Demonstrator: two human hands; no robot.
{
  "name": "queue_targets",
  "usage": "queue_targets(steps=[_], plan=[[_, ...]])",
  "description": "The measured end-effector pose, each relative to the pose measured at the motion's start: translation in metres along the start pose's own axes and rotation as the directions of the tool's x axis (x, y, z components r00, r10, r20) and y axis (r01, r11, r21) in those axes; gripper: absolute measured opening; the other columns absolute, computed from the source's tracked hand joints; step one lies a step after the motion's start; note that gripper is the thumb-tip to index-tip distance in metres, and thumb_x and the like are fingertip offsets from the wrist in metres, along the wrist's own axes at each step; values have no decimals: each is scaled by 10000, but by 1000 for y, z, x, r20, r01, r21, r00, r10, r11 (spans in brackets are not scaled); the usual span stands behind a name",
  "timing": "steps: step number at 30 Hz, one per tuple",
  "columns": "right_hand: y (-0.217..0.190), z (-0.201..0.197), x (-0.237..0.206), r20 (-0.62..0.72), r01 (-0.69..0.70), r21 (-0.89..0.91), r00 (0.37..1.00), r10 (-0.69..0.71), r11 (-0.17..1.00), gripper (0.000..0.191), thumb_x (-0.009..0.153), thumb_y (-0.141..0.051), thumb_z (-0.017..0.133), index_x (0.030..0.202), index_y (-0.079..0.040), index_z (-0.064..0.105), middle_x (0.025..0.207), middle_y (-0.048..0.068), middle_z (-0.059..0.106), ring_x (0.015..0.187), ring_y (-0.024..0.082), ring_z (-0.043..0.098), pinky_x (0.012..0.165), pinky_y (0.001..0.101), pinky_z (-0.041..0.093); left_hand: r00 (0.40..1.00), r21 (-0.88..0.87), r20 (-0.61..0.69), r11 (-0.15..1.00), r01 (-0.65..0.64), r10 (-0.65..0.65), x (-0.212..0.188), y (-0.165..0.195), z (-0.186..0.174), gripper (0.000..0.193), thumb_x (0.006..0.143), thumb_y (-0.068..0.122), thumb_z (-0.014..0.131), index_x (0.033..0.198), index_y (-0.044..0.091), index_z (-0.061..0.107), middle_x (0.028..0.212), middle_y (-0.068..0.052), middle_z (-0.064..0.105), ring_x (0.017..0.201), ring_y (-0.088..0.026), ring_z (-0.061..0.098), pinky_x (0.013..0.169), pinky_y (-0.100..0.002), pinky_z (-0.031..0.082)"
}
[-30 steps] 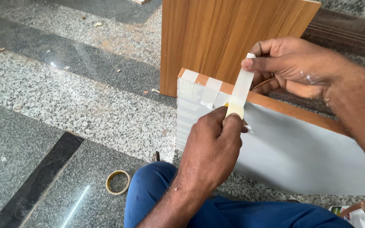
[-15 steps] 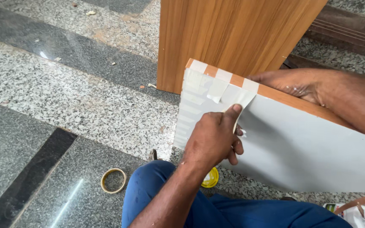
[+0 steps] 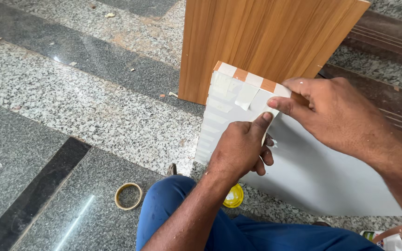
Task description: The person applies masking tape to the edge of a white board, spreads white adhesive along the edge with a stick, and then presses a brown edge banding strip onto the adhesive. The person smooths the banding and continues applying tape to the opposite edge.
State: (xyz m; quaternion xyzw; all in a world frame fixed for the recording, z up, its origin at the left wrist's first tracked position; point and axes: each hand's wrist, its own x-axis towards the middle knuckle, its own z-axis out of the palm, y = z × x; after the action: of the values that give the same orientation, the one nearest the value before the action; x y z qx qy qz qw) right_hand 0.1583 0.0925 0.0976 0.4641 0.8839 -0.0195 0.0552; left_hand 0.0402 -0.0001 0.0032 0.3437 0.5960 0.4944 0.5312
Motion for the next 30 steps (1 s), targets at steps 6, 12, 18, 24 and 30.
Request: queue_targets(steps=[6,12,18,24,30], plan=[[4,8,3,-133,113,159,987,-92,981,430,977,-494,642,905,-84,754,434,110,589,367,202,569,385,386,439,1000,-6,-13,1000,-7,6,1,-3,1,628,1022,525,459,859,-31,701,528,-74,643,362,-123,548,399,-298,439],[3,8,0,-126,85,104,989,-72,991,406,1001,-469,613,982,-92,763,490,107,629,421,195,633,420,375,480,1000,-12,-13,1000,-9,8,4,-3,0,631,1010,548,464,884,-23,703,534,-72,648,368,-119,549,399,-284,426],[-3,12,2,-213,142,-99,964,-161,985,501,960,-557,657,1040,-63,664,609,115,694,543,252,691,483,475,517,1000,-68,-6,998,3,-3,10,-11,2,622,1025,533,451,883,-18,701,540,-53,566,405,-124,501,410,-293,426],[-4,16,5,-53,53,-191,997,-64,980,548,961,-558,627,1118,-38,565,755,144,709,692,252,746,621,447,630,995,-226,90,973,53,-34,36,-35,-2,537,1041,403,369,878,-9,671,536,-48,523,416,-162,445,396,-321,384],[-9,6,5,-143,152,-155,974,-175,976,636,876,-558,683,1227,-38,581,1014,174,730,898,299,742,793,491,597,844,-184,525,954,236,-107,11,-76,27,396,1076,350,444,1040,23,664,652,-41,569,551,-151,523,512,-326,449]])
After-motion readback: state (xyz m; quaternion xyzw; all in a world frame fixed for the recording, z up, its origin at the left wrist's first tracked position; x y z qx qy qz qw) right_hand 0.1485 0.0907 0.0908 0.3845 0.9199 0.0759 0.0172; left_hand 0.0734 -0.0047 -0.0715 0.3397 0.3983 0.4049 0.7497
